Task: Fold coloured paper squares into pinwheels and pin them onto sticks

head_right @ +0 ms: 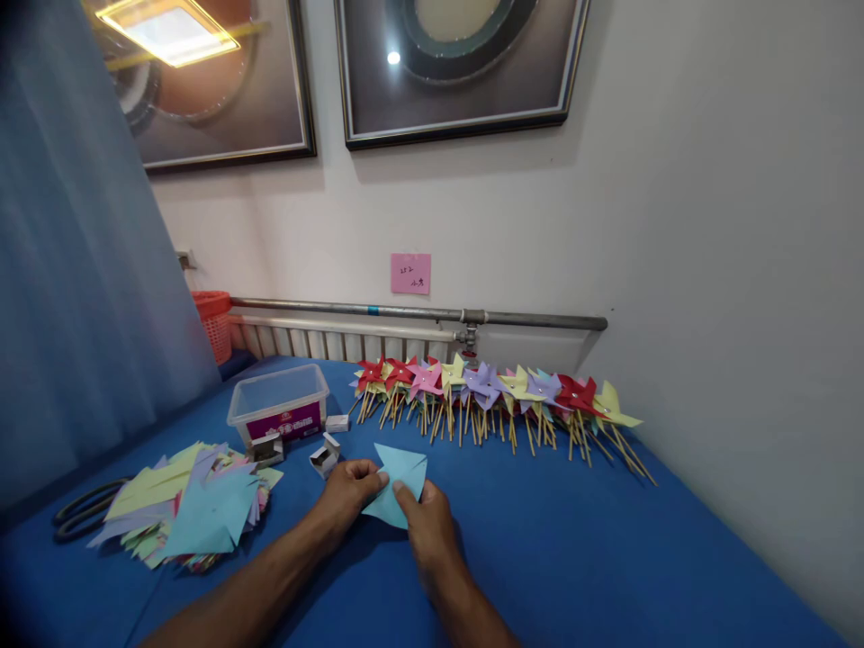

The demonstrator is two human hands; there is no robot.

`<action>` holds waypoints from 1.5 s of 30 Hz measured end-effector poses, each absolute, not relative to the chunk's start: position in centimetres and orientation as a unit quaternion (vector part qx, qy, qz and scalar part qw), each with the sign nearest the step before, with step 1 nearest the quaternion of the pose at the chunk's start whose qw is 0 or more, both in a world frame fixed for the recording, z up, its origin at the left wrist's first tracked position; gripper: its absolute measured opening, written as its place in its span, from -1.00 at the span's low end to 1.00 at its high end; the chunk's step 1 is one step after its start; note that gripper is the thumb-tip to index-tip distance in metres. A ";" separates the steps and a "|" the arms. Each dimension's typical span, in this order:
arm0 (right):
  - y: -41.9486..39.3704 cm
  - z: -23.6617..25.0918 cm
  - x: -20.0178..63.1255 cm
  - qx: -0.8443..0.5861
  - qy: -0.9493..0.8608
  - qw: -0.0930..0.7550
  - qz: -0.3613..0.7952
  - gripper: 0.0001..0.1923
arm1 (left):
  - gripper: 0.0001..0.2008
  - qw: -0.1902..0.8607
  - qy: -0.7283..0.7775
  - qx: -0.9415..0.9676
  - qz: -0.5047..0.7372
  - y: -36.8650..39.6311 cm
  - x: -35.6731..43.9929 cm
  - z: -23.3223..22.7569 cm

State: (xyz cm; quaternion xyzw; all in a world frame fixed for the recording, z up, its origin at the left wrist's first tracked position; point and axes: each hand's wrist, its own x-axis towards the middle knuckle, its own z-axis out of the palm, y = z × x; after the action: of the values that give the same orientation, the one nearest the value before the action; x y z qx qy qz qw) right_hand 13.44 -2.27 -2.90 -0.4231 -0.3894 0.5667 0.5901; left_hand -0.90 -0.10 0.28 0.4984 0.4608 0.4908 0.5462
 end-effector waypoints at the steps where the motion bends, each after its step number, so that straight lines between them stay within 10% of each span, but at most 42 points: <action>1: -2.3 -2.8 13.4 -0.431 -0.391 0.586 0.564 -0.57 | -0.57 0.541 0.464 0.498 0.494 -0.1 -0.9 0.2; 45: -2.9 -1.2 13.1 -0.390 -0.315 0.621 0.603 -0.50 | -0.73 0.543 0.493 0.494 0.467 -0.4 -0.6 0.5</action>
State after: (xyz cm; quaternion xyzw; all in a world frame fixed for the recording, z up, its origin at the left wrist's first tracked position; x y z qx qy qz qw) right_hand 13.06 -2.89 -1.17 -0.3900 -0.3148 0.6027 0.6210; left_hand -0.58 -0.45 0.47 0.4942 0.4928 0.4675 0.5426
